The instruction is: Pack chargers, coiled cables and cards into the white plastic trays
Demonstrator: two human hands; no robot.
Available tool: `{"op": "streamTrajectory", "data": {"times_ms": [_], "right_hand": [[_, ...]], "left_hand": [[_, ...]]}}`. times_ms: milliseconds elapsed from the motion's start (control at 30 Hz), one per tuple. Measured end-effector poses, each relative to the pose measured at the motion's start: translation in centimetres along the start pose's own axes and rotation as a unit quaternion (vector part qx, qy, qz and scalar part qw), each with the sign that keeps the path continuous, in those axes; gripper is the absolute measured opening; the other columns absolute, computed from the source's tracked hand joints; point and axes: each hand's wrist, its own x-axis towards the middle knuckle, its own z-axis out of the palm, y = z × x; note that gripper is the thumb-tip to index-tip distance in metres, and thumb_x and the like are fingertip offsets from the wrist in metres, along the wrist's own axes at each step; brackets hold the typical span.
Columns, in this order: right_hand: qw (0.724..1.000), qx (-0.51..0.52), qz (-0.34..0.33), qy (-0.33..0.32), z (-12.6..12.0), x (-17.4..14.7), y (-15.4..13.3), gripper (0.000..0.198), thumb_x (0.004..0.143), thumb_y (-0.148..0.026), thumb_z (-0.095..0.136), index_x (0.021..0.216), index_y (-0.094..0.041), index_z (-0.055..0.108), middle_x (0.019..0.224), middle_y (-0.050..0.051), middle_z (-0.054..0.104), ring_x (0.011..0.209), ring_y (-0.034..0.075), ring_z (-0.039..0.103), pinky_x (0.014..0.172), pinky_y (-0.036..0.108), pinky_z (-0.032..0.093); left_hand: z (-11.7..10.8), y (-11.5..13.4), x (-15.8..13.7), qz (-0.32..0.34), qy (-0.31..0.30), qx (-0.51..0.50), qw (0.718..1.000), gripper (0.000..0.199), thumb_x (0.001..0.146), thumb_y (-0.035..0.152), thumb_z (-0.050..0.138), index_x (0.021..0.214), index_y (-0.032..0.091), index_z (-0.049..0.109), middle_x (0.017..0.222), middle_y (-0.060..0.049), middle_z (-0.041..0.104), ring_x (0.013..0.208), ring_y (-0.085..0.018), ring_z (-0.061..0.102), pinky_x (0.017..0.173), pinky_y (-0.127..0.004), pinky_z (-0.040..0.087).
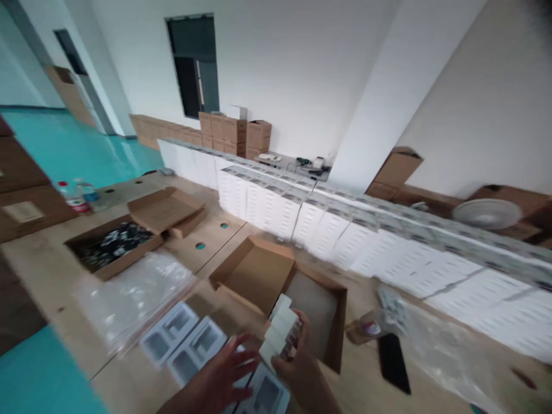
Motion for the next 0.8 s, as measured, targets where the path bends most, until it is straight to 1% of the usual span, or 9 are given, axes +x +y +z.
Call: {"op": "streamTrajectory", "data": {"times_ms": [67,167,267,333,433,500,567,667,800], "right_hand": [[0.999,-0.007,0.024,0.024,4.2,-4.8,-3.8,0.095,0.060,-0.013,0.058,0.143,-0.029,0.015,0.137,0.014,0.039,0.122,0.032,0.050,0.099,0.049,0.049],[0.999,-0.040,0.011,0.021,8.1,-9.7,-7.4,0.093,0.064,-0.019,0.066,0.144,-0.027,0.019,0.140,0.016,0.034,0.131,0.039,0.036,0.108,0.057,0.038],[0.997,-0.073,0.007,-0.003,9.2,-11.7,-8.2,0.093,0.059,-0.026,0.075,0.142,-0.031,0.031,0.138,0.015,0.037,0.128,0.047,0.036,0.104,0.065,0.036],[0.997,-0.070,0.021,-0.026,8.9,-11.6,-8.2,0.080,0.061,-0.030,0.075,0.134,-0.035,0.045,0.140,0.012,0.039,0.128,0.046,0.037,0.104,0.066,0.036],[0.993,0.013,0.055,-0.103,8.2,-10.0,-8.8,0.040,0.079,-0.031,0.061,0.118,-0.038,0.058,0.141,0.005,0.046,0.129,0.033,0.045,0.104,0.053,0.042],[0.982,0.055,0.081,-0.161,8.5,-8.0,-9.7,0.029,0.081,-0.027,0.059,0.109,-0.035,0.062,0.137,0.002,0.052,0.122,0.027,0.052,0.098,0.043,0.047],[0.974,0.058,0.090,-0.202,10.1,-5.3,-10.6,0.029,0.075,-0.024,0.065,0.104,-0.032,0.063,0.127,0.002,0.061,0.112,0.024,0.058,0.090,0.037,0.050],[0.970,0.034,0.093,-0.223,15.2,-0.3,-11.1,0.030,0.072,-0.022,0.067,0.101,-0.028,0.064,0.107,0.001,0.068,0.096,0.021,0.062,0.081,0.032,0.049],[0.979,-0.029,0.107,-0.173,24.9,5.8,-9.0,0.035,0.074,-0.022,0.065,0.110,-0.024,0.063,0.105,0.003,0.069,0.094,0.020,0.063,0.080,0.031,0.049]], "left_hand": [[1.0,-1.1,-0.1,-0.007,-0.060,-0.033,0.998,0.068,0.082,0.071,0.045,0.127,0.021,0.055,0.113,-0.011,0.067,0.108,-0.028,0.063,0.086,-0.042,0.053],[0.1,-3.3,-1.8,-0.070,-0.054,-0.064,0.994,0.069,0.091,0.064,0.031,0.109,0.006,0.065,0.094,-0.015,0.070,0.097,-0.025,0.066,0.090,-0.035,0.050],[-2.8,-5.1,-4.1,-0.112,-0.082,-0.113,0.984,0.071,0.094,0.061,0.024,0.112,0.004,0.064,0.098,-0.015,0.069,0.098,-0.022,0.065,0.093,-0.030,0.047],[-5.3,-5.4,-4.9,-0.129,-0.099,-0.123,0.979,0.069,0.094,0.060,0.026,0.110,0.005,0.065,0.099,-0.014,0.070,0.093,-0.020,0.066,0.088,-0.028,0.048],[-9.3,-4.6,-4.6,-0.164,-0.125,-0.081,0.975,0.057,0.092,0.056,0.042,0.107,0.006,0.065,0.092,-0.012,0.070,0.077,-0.018,0.066,0.073,-0.028,0.052],[-11.9,-3.2,-4.1,-0.179,-0.143,-0.047,0.972,0.054,0.084,0.054,0.059,0.106,0.005,0.064,0.086,-0.010,0.071,0.069,-0.018,0.065,0.065,-0.028,0.052],[-14.8,-1.2,-3.8,-0.183,-0.160,-0.032,0.969,0.053,0.078,0.052,0.067,0.106,0.006,0.064,0.085,-0.010,0.071,0.068,-0.018,0.065,0.063,-0.027,0.052],[-20.1,2.7,-3.9,-0.181,-0.159,-0.029,0.970,0.054,0.079,0.054,0.065,0.107,0.008,0.064,0.085,-0.009,0.071,0.066,-0.017,0.064,0.061,-0.026,0.051],[-28.1,6.9,-3.8,-0.157,-0.058,-0.032,0.985,0.067,0.066,0.064,0.072,0.107,0.012,0.061,0.075,-0.005,0.068,0.058,-0.015,0.060,0.054,-0.024,0.048]]}}
